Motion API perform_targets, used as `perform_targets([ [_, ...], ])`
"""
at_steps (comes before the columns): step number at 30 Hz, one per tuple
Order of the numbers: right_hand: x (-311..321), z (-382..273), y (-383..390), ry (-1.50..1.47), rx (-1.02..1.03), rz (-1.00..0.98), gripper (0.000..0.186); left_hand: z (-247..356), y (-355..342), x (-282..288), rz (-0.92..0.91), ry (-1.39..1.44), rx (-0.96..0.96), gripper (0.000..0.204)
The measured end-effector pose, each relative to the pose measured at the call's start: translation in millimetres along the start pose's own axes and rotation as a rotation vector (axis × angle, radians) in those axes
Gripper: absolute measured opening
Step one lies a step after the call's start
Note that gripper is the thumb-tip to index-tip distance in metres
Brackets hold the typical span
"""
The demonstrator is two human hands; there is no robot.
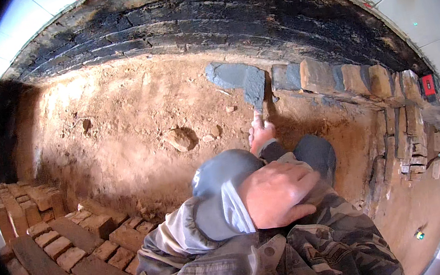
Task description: The person is kneeling on the floor, using a trowel to scoop mortar from a container and spread it onto a circular brick wall. They then pick up a brick and place it onto the mortar, tapping it into place.
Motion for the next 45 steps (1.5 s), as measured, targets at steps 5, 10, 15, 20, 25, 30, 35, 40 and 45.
perform_targets([
  [5, -37.5, 17.6, -0.2, 0.156, -0.148, -0.205, 0.05, 10.6, 0.8, -10.7, -0.025, -0.054, 0.033, 0.054],
  [10, -22.5, 26.7, -24.5, 0.419, 0.017, -0.216, 0.043, 11.7, -3.7, -14.0, -0.027, -0.053, 0.054, 0.054],
  [15, 23.8, 4.3, -21.9, 0.585, 0.128, 0.085, 0.045, 10.4, -30.6, -2.1, 0.002, 0.109, 0.04, 0.052],
  [20, -7.3, -42.6, 34.7, 0.835, 0.173, 0.106, 0.049, -5.2, -3.7, -12.3, 0.137, -0.013, 0.073, 0.05],
  [25, 27.4, -75.6, 62.9, 0.934, 0.457, -0.176, 0.047, 9.2, 3.8, 11.0, 0.479, -0.109, 0.297, 0.046],
  [30, 45.8, -73.7, 61.4, 1.031, 0.508, -0.377, 0.051, 136.3, 99.1, 49.2, 0.673, -0.285, 0.591, 0.043],
  [35, 42.9, -77.7, -9.0, 0.734, 0.616, -0.482, 0.049, 304.3, 168.8, 127.5, 0.641, -1.124, 1.079, 0.04],
  [40, 36.1, -79.4, 63.9, 0.732, 0.262, -0.532, 0.05, 471.8, 347.8, 128.2, 0.963, -1.455, 2.198, 0.047],
  [45, 49.0, -63.3, 44.4, 0.638, 0.243, -0.628, 0.048, 478.5, 466.2, 114.0, 0.835, -0.881, 2.687, 0.063],
])
Point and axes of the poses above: each hand's wrist, its own y-axis away from the middle knuckle, its own x-axis out of the back of the hand, z = x × y, the point moved 5 cm from there along -y, towards the middle knuckle, and after that the axes turned 8 degrees about -y, right-handed, at the moved point
